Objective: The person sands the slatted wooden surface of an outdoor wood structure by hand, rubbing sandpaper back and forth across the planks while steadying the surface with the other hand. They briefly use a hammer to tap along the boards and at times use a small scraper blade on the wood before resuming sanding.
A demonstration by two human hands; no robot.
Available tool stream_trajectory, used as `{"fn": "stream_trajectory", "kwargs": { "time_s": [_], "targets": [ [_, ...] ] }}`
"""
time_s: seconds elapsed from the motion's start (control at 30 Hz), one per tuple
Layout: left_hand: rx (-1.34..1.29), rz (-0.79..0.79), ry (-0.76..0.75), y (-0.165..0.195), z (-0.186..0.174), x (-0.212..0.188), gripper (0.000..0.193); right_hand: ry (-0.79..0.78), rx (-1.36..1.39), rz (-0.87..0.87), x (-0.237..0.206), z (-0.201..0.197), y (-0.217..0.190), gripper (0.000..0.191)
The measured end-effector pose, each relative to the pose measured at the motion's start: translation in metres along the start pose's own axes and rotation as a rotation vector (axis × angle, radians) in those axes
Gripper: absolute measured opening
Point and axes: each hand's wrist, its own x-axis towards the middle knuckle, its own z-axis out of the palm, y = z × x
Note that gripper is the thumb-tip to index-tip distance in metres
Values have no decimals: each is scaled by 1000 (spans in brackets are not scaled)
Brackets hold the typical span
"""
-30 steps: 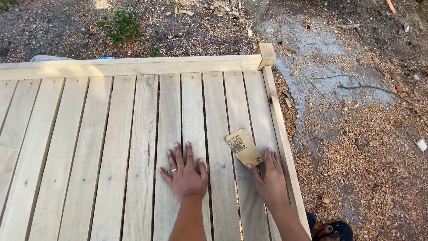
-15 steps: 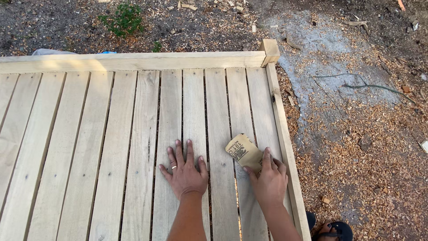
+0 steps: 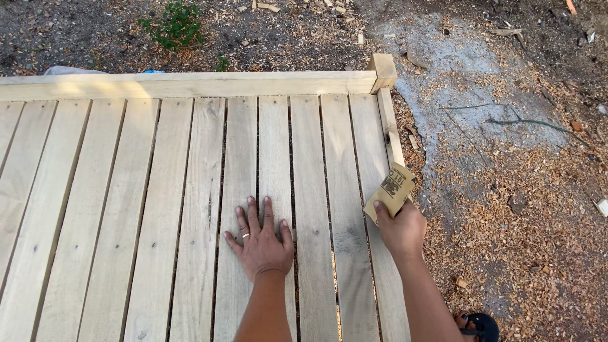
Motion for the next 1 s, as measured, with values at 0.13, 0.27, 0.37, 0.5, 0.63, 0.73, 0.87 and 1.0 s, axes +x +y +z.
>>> {"fn": "stream_trajectory", "kwargs": {
  "time_s": [0.13,0.27,0.37,0.5,0.63,0.73,0.87,1.0],
  "targets": [
    [-13,2,11,0,0,0,66,32,-335,-121,1,22,15,33],
    [-3,6,17,1,0,0,67,-65,-410,-122,4,38,10,32],
    [-9,-13,-19,1,1,0,66,-36,-470,-212,9,40,0,28],
    [20,3,-7,1,1,1,66,-79,-513,-310,9,34,-5,22],
    [10,3,-3,0,0,0,66,-119,-484,-360,2,28,-2,33],
    [13,7,-2,0,0,0,66,-94,-462,-364,1,29,0,22],
    [15,17,21,-1,0,0,66,-79,-404,-337,6,34,-2,21],
    [-1,13,43,-3,2,2,66,-96,-417,-333,12,37,-6,21]
  ]
}}
